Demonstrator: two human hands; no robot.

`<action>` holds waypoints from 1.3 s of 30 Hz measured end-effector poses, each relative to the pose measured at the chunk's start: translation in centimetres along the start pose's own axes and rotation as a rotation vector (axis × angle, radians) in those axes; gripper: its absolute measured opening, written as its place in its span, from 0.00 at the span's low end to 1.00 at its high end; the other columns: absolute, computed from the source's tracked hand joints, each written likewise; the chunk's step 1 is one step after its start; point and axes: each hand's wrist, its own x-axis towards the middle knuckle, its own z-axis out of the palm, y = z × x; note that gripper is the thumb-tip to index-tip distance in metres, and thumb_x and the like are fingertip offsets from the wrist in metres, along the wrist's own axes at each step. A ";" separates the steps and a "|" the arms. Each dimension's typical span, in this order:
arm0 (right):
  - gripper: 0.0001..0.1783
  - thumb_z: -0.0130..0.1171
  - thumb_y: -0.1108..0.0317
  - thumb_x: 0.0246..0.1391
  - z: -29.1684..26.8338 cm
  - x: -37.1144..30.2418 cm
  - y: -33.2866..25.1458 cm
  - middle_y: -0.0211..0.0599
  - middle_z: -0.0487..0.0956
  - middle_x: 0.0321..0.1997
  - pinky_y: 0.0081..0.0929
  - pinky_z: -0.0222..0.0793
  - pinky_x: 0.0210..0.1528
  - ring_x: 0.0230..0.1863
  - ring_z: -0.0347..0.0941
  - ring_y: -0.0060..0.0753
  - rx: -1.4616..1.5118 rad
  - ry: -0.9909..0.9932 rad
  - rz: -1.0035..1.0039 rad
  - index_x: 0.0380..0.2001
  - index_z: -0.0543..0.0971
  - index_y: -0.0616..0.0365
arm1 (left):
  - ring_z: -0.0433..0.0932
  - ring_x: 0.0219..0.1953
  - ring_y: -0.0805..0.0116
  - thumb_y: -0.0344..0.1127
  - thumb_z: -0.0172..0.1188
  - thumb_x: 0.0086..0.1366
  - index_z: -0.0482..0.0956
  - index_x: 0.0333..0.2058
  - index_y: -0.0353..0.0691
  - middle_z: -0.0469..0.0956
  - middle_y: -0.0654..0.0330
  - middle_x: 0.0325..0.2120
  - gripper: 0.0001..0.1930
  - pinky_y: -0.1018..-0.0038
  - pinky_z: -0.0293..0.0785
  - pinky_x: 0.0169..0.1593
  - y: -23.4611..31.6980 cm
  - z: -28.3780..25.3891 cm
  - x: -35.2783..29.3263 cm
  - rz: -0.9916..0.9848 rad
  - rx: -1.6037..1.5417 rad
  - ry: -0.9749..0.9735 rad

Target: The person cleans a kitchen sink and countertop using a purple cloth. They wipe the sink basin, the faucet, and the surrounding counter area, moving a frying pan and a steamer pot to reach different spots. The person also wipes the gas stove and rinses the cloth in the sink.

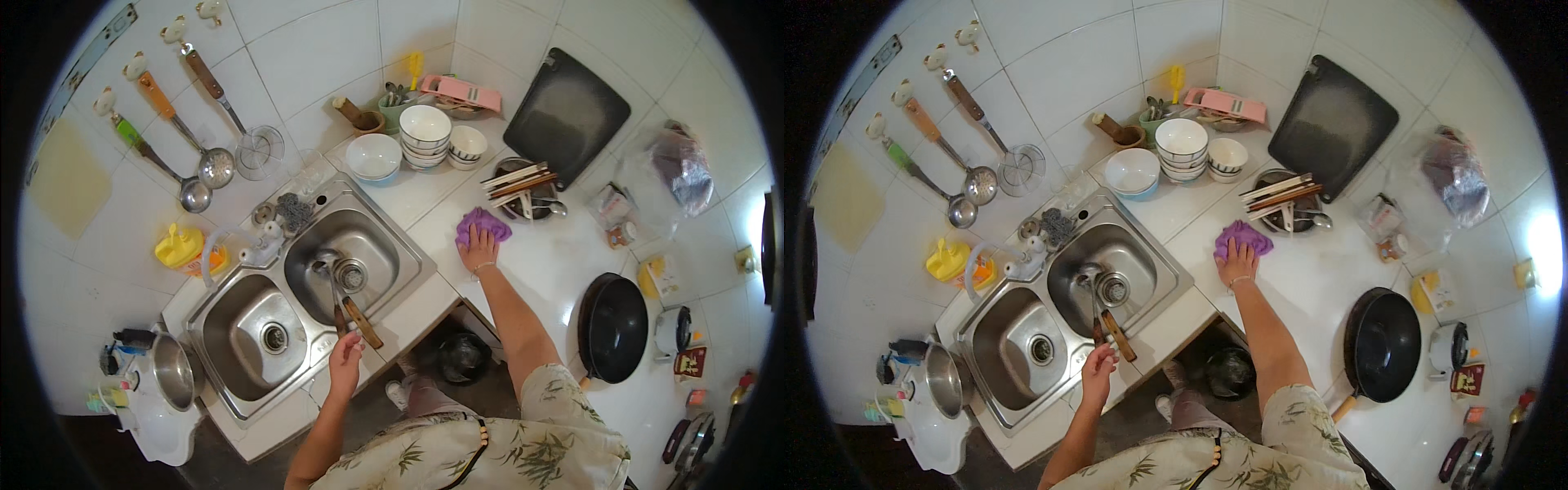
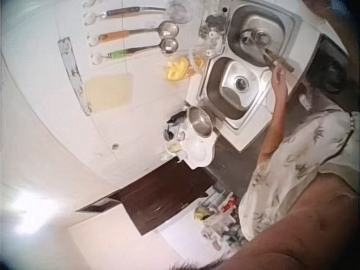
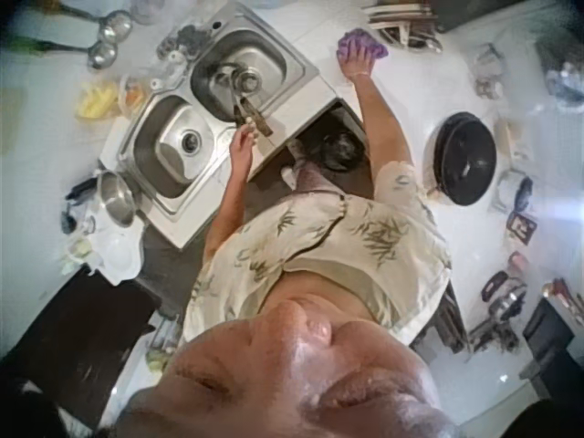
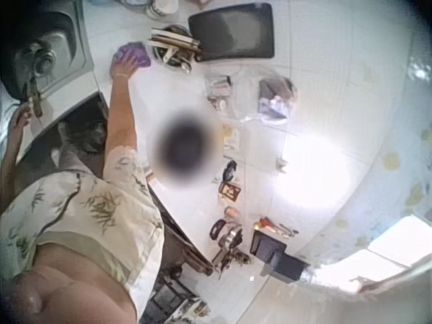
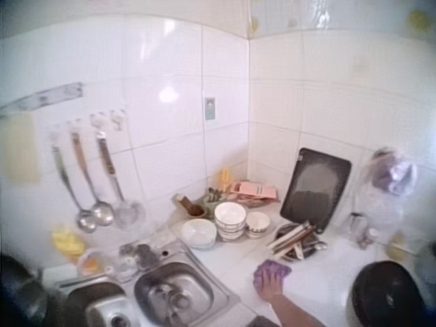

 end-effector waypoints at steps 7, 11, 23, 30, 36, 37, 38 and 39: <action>0.40 0.44 0.44 0.55 2.7 10.6 -8.5 0.46 0.50 0.70 0.53 0.31 0.68 0.70 0.40 0.52 -0.059 0.048 -0.174 0.67 0.49 0.47 | 0.74 0.34 0.76 0.29 0.50 0.65 0.69 0.50 0.35 0.74 0.62 0.41 0.15 0.82 0.69 0.34 1.0 -1.8 6.8 0.016 0.028 0.022; 0.34 0.49 0.53 0.54 0.7 6.2 -18.4 0.44 0.57 0.67 0.48 0.40 0.68 0.68 0.49 0.50 -0.011 -0.085 -0.419 0.63 0.59 0.51 | 0.73 0.36 0.77 0.29 0.51 0.65 0.70 0.49 0.34 0.74 0.62 0.39 0.15 0.81 0.70 0.39 0.0 -1.4 11.5 -0.014 0.065 0.139; 0.20 0.53 0.64 0.53 5.7 6.9 -20.7 0.52 0.75 0.50 0.42 0.59 0.59 0.52 0.68 0.55 0.425 0.120 -0.575 0.48 0.74 0.59 | 0.73 0.44 0.68 0.27 0.52 0.62 0.69 0.52 0.36 0.74 0.56 0.44 0.18 0.74 0.69 0.49 -1.5 -2.8 12.2 0.041 0.130 0.246; 0.25 0.51 0.54 0.59 4.4 -3.4 -28.5 0.44 0.76 0.48 0.27 0.67 0.50 0.47 0.73 0.36 1.221 -0.713 -0.242 0.50 0.72 0.65 | 0.73 0.41 0.71 0.36 0.56 0.63 0.62 0.59 0.42 0.72 0.57 0.47 0.26 0.73 0.71 0.44 0.0 -8.1 9.1 -0.013 0.037 0.395; 0.21 0.46 0.56 0.63 1.5 -12.9 -34.6 0.36 0.75 0.48 0.26 0.69 0.51 0.46 0.73 0.27 1.467 -1.357 -0.040 0.51 0.71 0.61 | 0.72 0.46 0.65 0.48 0.52 0.65 0.61 0.58 0.46 0.68 0.61 0.51 0.26 0.65 0.72 0.44 5.4 -12.0 8.0 -0.257 -0.736 0.296; 0.20 0.47 0.56 0.63 1.5 -13.6 -35.3 0.35 0.75 0.47 0.25 0.70 0.50 0.45 0.73 0.26 1.442 -1.367 -0.085 0.50 0.71 0.60 | 0.73 0.43 0.67 0.44 0.52 0.66 0.66 0.52 0.45 0.72 0.62 0.46 0.19 0.67 0.72 0.44 4.5 -13.0 8.0 -0.180 -0.697 0.277; 0.20 0.48 0.56 0.62 2.0 -14.2 -35.7 0.34 0.75 0.46 0.25 0.71 0.48 0.44 0.74 0.26 1.404 -1.338 -0.040 0.49 0.72 0.60 | 0.75 0.40 0.68 0.40 0.53 0.66 0.68 0.50 0.43 0.75 0.64 0.41 0.16 0.69 0.72 0.43 3.0 -13.9 7.9 -0.136 -0.562 0.312; 0.19 0.49 0.56 0.62 2.8 -13.9 -35.6 0.33 0.75 0.46 0.25 0.71 0.48 0.44 0.73 0.25 1.385 -1.338 -0.088 0.49 0.72 0.59 | 0.75 0.40 0.68 0.39 0.51 0.66 0.68 0.50 0.42 0.75 0.63 0.41 0.15 0.67 0.72 0.45 2.0 -14.8 8.1 -0.104 -0.540 0.333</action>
